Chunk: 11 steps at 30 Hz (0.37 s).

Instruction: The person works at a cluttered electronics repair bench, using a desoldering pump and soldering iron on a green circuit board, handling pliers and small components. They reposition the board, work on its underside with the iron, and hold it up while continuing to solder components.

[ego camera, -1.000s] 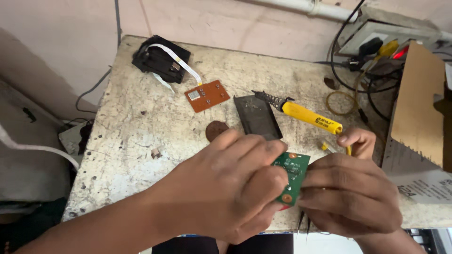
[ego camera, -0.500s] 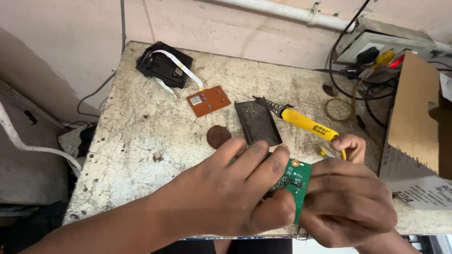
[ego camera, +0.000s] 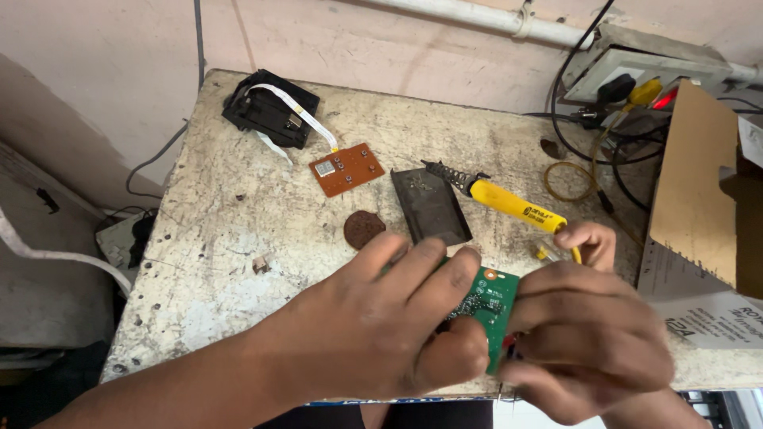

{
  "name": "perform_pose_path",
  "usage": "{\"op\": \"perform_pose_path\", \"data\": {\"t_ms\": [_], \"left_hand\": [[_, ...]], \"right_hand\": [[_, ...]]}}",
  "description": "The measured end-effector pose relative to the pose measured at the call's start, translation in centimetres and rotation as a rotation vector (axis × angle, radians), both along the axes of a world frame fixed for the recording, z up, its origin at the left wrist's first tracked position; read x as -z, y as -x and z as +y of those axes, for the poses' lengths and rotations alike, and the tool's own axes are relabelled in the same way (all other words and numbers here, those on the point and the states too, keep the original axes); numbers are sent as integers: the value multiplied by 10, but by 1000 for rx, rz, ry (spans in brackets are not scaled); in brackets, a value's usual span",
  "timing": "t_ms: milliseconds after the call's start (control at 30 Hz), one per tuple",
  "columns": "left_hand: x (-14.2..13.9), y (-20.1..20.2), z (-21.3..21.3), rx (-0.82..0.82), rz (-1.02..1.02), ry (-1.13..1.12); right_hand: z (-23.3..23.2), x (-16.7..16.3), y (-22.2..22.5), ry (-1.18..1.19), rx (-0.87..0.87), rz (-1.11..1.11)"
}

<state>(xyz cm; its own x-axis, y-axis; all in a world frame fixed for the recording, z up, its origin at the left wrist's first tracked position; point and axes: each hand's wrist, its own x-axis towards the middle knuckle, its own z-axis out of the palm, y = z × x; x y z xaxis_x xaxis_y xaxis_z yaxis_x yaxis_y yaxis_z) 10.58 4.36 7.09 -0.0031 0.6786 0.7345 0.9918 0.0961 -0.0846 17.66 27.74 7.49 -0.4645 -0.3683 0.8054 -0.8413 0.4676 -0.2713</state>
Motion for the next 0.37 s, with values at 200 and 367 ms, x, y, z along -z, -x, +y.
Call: {"op": "perform_pose_path", "data": {"t_ms": [200,367], "left_hand": [[0,0,-3,-18,8,-30],[-1,3,-1,-37,60,-3]], "right_hand": [[29,17,5,491,82,-25],[72,0,27,-17,356,-307]]}}
